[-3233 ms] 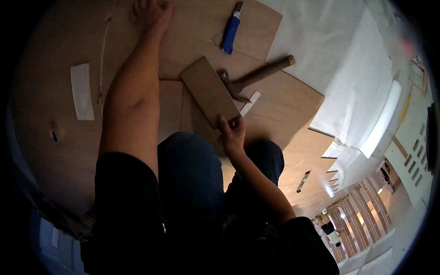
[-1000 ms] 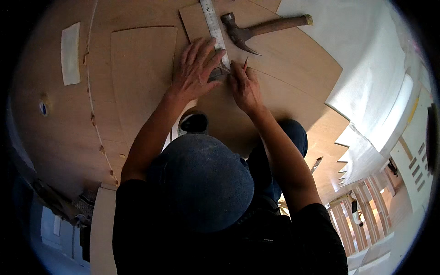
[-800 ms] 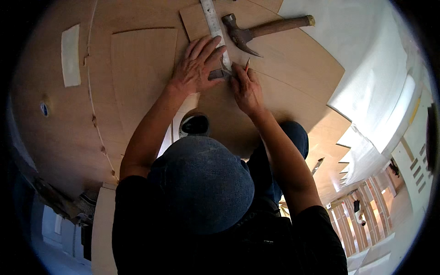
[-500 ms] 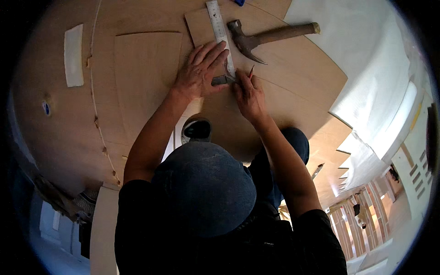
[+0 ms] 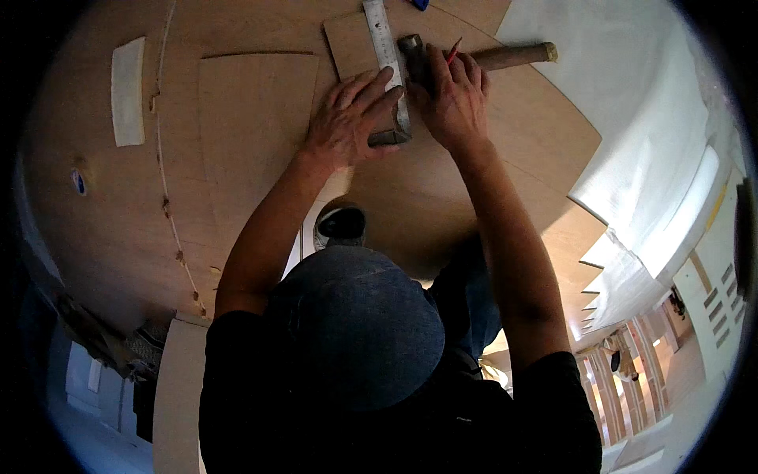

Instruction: The person installs laminate floor planks by measuring and marking small pieces, using a utility knife and hammer to fit them into place, and using a table saw to cut custom pieces to size.

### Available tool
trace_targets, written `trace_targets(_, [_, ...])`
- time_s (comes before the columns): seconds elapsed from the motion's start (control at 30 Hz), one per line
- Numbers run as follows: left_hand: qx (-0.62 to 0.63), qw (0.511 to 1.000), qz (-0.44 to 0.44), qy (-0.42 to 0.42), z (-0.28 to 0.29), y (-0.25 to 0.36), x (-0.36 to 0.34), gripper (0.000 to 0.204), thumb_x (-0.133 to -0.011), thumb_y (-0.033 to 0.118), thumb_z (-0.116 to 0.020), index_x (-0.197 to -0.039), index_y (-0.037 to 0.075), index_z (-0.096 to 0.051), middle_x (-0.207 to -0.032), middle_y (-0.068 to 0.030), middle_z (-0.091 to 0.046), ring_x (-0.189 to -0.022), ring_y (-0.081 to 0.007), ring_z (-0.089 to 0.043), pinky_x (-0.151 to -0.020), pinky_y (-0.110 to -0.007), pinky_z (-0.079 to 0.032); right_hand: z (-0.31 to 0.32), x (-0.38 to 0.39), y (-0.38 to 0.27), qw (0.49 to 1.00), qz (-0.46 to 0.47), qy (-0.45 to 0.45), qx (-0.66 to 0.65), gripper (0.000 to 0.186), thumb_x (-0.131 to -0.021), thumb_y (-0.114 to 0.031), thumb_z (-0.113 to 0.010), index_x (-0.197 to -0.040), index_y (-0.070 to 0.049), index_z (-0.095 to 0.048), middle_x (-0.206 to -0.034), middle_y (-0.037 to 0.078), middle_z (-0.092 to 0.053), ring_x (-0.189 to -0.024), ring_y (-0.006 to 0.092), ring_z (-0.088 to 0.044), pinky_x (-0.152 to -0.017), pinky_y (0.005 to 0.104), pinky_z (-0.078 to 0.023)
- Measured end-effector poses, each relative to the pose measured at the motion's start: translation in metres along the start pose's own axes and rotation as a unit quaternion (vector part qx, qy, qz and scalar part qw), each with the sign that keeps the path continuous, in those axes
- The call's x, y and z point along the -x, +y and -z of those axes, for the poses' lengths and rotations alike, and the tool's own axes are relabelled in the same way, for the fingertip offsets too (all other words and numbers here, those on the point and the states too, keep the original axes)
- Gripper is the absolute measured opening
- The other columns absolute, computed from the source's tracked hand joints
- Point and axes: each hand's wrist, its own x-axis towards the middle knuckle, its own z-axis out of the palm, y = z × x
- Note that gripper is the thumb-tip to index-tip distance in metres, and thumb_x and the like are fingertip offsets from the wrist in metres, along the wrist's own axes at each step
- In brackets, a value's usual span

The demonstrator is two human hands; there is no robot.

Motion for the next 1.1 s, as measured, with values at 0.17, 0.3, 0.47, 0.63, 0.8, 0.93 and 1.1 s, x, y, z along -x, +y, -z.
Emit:
trace_targets(0.17, [-0.006, 1.000, 0.016, -0.010, 0.001, 0.002, 0.000, 0.099, -0.072, 0.061, -0.078, -0.153, 0.022, -0.037, -0.163, -0.0021, -0.024, -0.147, -0.0253, -0.024, -0.121, -0.049, -0.023, 0.009, 0.009, 0.014, 0.991, 0.002, -0.130, 0.030, 0.059, -0.080, -0.034, -0.075, -0.132, -0.012, -0.056, -0.117, 0.014, -0.062, -0.115, 0.0348, -0.053, -0.101, 0.0503, -0.038])
trace_targets(0.3, [-0.021, 0.999, 0.021, -0.014, 0.002, 0.002, 0.002, 0.099, -0.071, 0.062, -0.078, -0.153, 0.023, -0.038, -0.162, 0.0008, -0.024, -0.147, -0.0207, -0.022, -0.122, -0.044, -0.021, 0.026, 0.046, 0.021, 0.987, -0.009, -0.159, 0.029, 0.054, -0.084, -0.033, -0.072, -0.132, -0.012, -0.056, -0.121, 0.015, -0.060, -0.115, 0.0365, -0.053, -0.103, 0.0533, -0.036])
trace_targets(0.47, [0.005, 1.000, 0.021, -0.007, -0.002, 0.001, 0.006, 0.100, -0.073, 0.059, -0.079, -0.155, 0.026, -0.033, -0.165, 0.0001, -0.021, -0.148, -0.0258, -0.024, -0.120, -0.050, -0.025, 0.048, 0.056, 0.015, 0.986, -0.036, -0.161, 0.007, 0.052, -0.088, -0.021, -0.064, -0.138, -0.012, -0.052, -0.117, 0.019, -0.061, -0.115, 0.0373, -0.054, -0.098, 0.0506, -0.041])
trace_targets(0.63, [-0.001, 1.000, 0.007, 0.004, -0.001, -0.001, 0.005, 0.106, -0.068, 0.065, -0.080, -0.155, 0.025, -0.033, -0.164, 0.0005, -0.022, -0.147, -0.0256, -0.026, -0.119, -0.050, -0.027, 0.050, 0.016, -0.005, 0.974, -0.110, -0.171, -0.101, 0.059, -0.089, -0.013, -0.059, -0.144, -0.003, -0.039, -0.101, 0.026, -0.065, -0.093, 0.0434, -0.064, -0.077, 0.0503, -0.051])
trace_targets(0.8, [-0.034, 0.999, 0.022, -0.017, 0.000, 0.002, 0.002, 0.104, -0.069, 0.071, -0.074, -0.154, 0.025, -0.035, -0.163, 0.0038, -0.023, -0.146, -0.0192, -0.023, -0.121, -0.043, -0.021, 0.029, -0.018, -0.021, 0.967, -0.145, -0.171, -0.118, 0.050, -0.094, -0.017, -0.056, -0.137, 0.000, -0.039, -0.092, 0.031, -0.067, -0.087, 0.0467, -0.066, -0.072, 0.0526, -0.052])
trace_targets(0.93, [-0.048, 0.998, 0.024, -0.016, -0.001, 0.002, 0.005, 0.106, -0.068, 0.071, -0.074, -0.154, 0.025, -0.034, -0.163, 0.0041, -0.023, -0.147, -0.0184, -0.021, -0.120, -0.043, -0.021, 0.011, -0.039, -0.024, 0.976, -0.122, -0.083, -0.161, 0.035, -0.097, -0.018, -0.055, -0.130, -0.009, -0.053, -0.097, 0.023, -0.070, -0.088, 0.0446, -0.067, -0.074, 0.0503, -0.053])
trace_targets(1.1, [-0.041, 0.999, 0.017, 0.005, -0.003, 0.001, 0.006, 0.109, -0.068, 0.070, -0.076, -0.156, 0.022, -0.032, -0.164, 0.0041, -0.021, -0.148, -0.0174, -0.019, -0.121, -0.042, -0.019, -0.005, -0.055, -0.031, 0.975, -0.149, -0.099, -0.131, 0.032, -0.095, -0.018, -0.055, -0.126, -0.009, -0.055, -0.101, 0.022, -0.070, -0.092, 0.0444, -0.067, -0.078, 0.0513, -0.054])
